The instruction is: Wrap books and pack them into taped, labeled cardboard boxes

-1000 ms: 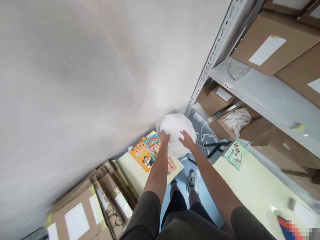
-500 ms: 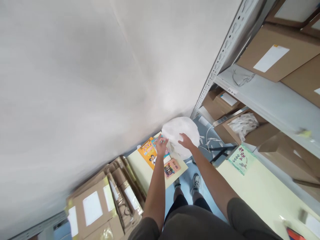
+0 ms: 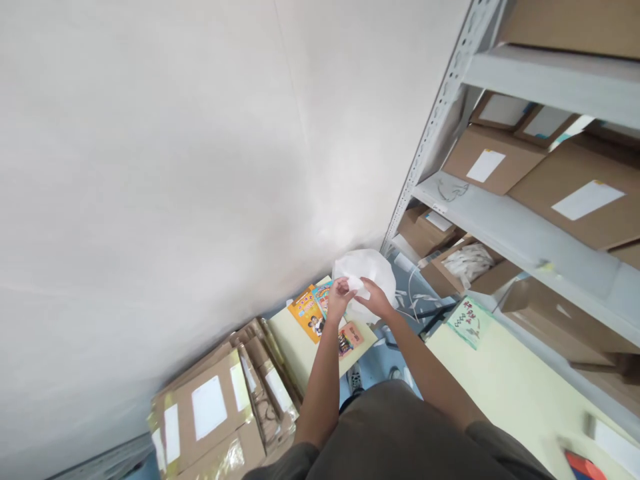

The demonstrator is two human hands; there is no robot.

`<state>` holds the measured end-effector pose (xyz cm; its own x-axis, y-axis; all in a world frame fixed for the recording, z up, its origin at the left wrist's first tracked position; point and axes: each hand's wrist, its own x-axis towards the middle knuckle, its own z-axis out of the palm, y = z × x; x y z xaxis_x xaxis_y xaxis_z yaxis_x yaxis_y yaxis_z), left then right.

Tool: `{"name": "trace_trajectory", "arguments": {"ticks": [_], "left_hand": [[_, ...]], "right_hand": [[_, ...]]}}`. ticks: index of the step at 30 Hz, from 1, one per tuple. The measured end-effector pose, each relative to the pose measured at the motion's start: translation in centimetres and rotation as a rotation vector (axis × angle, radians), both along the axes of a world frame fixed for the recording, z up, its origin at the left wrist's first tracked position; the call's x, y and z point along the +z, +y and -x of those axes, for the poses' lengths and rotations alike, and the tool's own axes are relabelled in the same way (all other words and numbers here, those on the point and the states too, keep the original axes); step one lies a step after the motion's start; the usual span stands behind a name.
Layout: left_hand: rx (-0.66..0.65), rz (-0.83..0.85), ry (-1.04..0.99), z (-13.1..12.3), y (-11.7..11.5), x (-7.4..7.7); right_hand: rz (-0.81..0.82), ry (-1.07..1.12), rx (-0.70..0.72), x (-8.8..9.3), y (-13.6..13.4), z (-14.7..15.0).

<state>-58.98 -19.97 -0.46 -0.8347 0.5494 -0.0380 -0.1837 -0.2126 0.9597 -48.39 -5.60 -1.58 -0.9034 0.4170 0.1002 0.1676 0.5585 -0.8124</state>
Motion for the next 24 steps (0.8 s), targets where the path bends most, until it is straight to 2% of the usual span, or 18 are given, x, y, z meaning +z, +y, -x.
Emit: {"name": "trace_trajectory", "arguments": {"ticks": [3,6,11,14,17,20,22,24], "left_hand": [[-0.119,-0.048,0.002,-0.4,0.6,2.1],[-0.087,0.023,0.067,0.1,0.2,3.0],[-0.054,0.260,0.150,0.8,0.4,2.2],[-0.031,0.376,0.109,0.6,1.7,1.4],[0.055,0.445,-0.014,0.6,2.6,0.8],[0.063,0.440,-0.233,0.3,3.1,1.0],[-0.030,0.370,-0.315,-0.4,3.5,1.5],[-0.133,0.244,-0.308,-1.7,4.4,2.4]], "right_hand": [[0.052,0.029,-0.145,2.6,0.9,-0.7],[0.132,0.077,-0.296,4.7,2.7,-1.4],[0.353,0.205,-0.352,7.2,4.8,-3.0],[0.532,0.290,-0.350,8.3,4.8,-4.1],[0.710,0.384,-0.364,9.3,4.6,-5.6],[0.796,0.471,-0.403,10.1,4.9,-7.8],[0.816,0.504,-0.442,10.4,5.3,-9.7],[0.827,0.528,-0.478,10.4,5.7,-11.9]]}}
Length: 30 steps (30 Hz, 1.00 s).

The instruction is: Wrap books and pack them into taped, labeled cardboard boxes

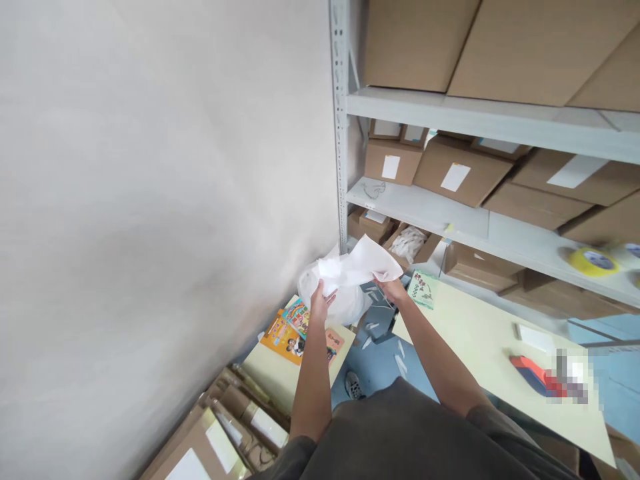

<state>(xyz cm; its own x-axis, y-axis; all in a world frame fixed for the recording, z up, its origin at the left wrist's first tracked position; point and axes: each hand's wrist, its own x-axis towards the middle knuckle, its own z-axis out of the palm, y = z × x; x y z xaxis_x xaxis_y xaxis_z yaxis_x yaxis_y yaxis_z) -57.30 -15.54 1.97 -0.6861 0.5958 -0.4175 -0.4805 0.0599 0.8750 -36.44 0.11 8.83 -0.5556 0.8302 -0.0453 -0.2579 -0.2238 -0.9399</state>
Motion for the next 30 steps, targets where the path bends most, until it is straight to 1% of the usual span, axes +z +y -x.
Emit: {"name": "trace_trajectory", "arguments": {"ticks": [2,4,6,8,11,13,16,19,20,22,24,26,28,30], "left_hand": [[-0.037,-0.112,0.071,-1.9,1.5,1.1],[-0.039,-0.149,0.193,-4.3,3.6,2.4],[-0.063,-0.190,0.275,-7.3,5.9,3.6],[-0.121,-0.250,0.314,-10.6,8.1,4.7],[-0.213,-0.291,0.369,-15.9,10.7,5.9],[-0.264,-0.278,0.428,-19.5,11.8,6.6],[-0.356,-0.247,0.483,-24.7,13.0,7.1],[-0.464,-0.205,0.463,-29.5,13.9,6.8],[-0.488,-0.184,0.448,-30.9,14.1,6.5],[-0.494,-0.152,0.401,-33.5,14.5,5.8],[-0.451,-0.147,0.326,-35.4,14.8,4.9],[-0.380,-0.141,0.240,-36.8,15.2,3.9],[-0.319,-0.100,0.162,-37.7,15.5,3.0],[-0.283,-0.042,0.099,-38.2,15.9,2.3]], "right_hand": [[0.012,0.013,-0.049,-0.2,0.5,-2.5],[0.029,0.013,-0.131,-0.4,1.1,-5.5],[0.042,0.011,-0.236,-0.5,1.9,-9.4],[0.038,0.042,-0.305,-0.1,2.6,-14.2],[0.035,0.136,-0.337,0.9,3.2,-22.9],[0.051,0.169,-0.364,1.8,3.0,-28.8],[0.060,0.102,-0.427,2.5,2.2,-36.4],[0.095,-0.054,-0.542,1.9,1.6,-42.0],[0.119,-0.101,-0.597,1.5,1.5,-43.5],[0.171,-0.156,-0.710,0.2,1.4,-46.6],[0.227,-0.168,-0.801,-1.2,1.4,-49.6],[0.278,-0.162,-0.846,-2.6,1.4,-52.3],[0.307,-0.151,-0.849,-3.8,1.3,-54.4],[0.314,-0.136,-0.843,-4.8,1.3,-55.7]]}}
